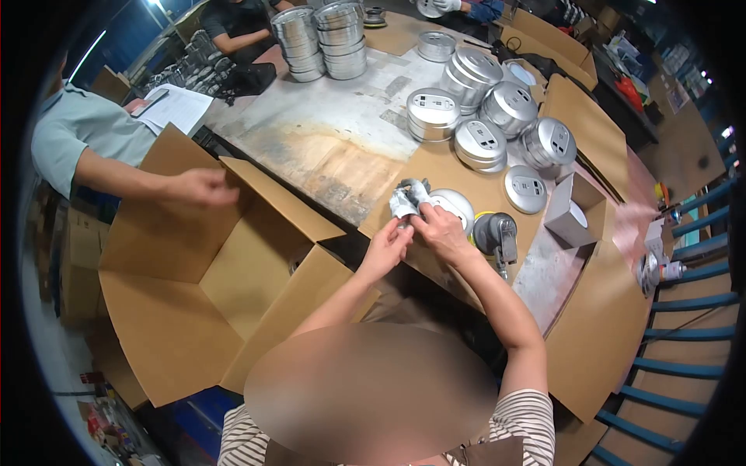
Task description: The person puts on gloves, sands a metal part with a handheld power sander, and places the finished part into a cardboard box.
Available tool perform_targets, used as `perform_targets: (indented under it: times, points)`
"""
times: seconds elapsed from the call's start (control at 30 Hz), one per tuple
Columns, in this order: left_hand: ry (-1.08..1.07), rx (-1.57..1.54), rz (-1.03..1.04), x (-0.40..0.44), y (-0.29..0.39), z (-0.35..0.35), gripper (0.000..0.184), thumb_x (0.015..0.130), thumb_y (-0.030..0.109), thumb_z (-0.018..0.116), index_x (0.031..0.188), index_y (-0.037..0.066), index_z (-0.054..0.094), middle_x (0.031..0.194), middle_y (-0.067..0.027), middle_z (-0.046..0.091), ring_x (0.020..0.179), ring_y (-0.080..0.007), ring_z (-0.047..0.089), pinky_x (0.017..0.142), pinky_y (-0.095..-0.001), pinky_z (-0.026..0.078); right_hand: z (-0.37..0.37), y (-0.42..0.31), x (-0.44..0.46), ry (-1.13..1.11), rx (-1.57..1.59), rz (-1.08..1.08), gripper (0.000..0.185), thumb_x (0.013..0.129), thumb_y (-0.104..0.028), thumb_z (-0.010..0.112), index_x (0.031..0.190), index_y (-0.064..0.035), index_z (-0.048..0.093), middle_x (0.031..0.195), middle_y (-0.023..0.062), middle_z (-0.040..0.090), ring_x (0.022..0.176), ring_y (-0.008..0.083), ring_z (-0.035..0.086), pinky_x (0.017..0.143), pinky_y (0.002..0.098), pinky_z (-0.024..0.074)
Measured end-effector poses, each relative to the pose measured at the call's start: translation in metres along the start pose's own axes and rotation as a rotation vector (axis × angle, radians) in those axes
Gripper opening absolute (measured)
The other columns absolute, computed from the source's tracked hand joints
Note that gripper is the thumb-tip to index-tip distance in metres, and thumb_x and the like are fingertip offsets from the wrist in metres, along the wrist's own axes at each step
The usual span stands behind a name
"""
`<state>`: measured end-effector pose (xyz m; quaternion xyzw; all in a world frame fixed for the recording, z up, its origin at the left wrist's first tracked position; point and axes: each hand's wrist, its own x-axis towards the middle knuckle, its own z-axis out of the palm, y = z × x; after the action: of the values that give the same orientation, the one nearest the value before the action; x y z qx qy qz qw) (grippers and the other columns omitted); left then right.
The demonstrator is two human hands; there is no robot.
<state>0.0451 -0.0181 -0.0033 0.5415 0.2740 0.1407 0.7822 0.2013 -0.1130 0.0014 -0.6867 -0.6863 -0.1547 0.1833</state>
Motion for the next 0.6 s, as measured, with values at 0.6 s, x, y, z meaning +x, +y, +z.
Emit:
perform_targets:
  times: [0.6]
  points:
    - [0.31,-0.272,-0.277,0.027,-0.014,-0.053,0.034,0.101,0.044,0.053,0.116,0.016,0.044,0.096,-0.0009,0.055,0.078,-0.0141,0.062,0.059,-0.0252,0.042,-0.005,0.027,-0.016,0.329,0.165,0.346,0.024,0.08,-0.006,0.062,0.103,-0.0127,0.068,0.093,0.0067,0.065,0.078,0.0298,0.066,0.062,0.0397,0.0523]
